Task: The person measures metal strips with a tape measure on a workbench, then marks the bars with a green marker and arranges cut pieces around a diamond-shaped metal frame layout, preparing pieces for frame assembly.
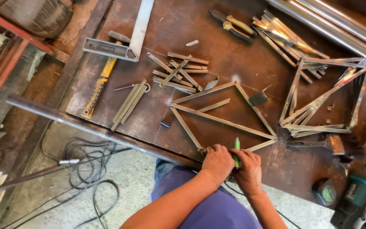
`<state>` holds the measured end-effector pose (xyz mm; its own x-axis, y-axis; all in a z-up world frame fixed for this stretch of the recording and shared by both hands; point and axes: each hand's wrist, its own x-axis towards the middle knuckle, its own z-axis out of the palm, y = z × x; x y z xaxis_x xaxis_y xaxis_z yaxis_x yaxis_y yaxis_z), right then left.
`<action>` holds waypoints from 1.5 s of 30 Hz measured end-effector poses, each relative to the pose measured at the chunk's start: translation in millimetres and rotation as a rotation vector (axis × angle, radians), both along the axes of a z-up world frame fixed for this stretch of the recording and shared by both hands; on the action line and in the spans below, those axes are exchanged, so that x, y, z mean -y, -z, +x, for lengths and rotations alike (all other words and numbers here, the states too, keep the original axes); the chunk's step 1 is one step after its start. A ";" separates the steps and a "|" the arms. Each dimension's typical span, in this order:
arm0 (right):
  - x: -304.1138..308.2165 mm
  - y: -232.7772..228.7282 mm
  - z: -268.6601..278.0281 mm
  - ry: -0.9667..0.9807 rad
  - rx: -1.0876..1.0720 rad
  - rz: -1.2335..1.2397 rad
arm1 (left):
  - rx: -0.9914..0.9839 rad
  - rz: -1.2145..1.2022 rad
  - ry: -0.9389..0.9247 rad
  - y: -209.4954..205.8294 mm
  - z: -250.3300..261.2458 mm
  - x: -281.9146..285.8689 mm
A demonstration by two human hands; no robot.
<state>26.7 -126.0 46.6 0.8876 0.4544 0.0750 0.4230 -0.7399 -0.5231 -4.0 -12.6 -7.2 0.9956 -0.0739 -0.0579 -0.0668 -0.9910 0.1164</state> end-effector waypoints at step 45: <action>-103.4 -63.9 58.9 0.147 -0.902 0.217 | -0.067 -0.400 -0.016 34.9 -0.6 5.5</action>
<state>85.6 -22.6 110.5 0.6996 0.3897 -0.5989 -0.2993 -0.6013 -0.7409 -4.6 -18.1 -42.2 0.9918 -0.0886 -0.0922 -0.0314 -0.8676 0.4962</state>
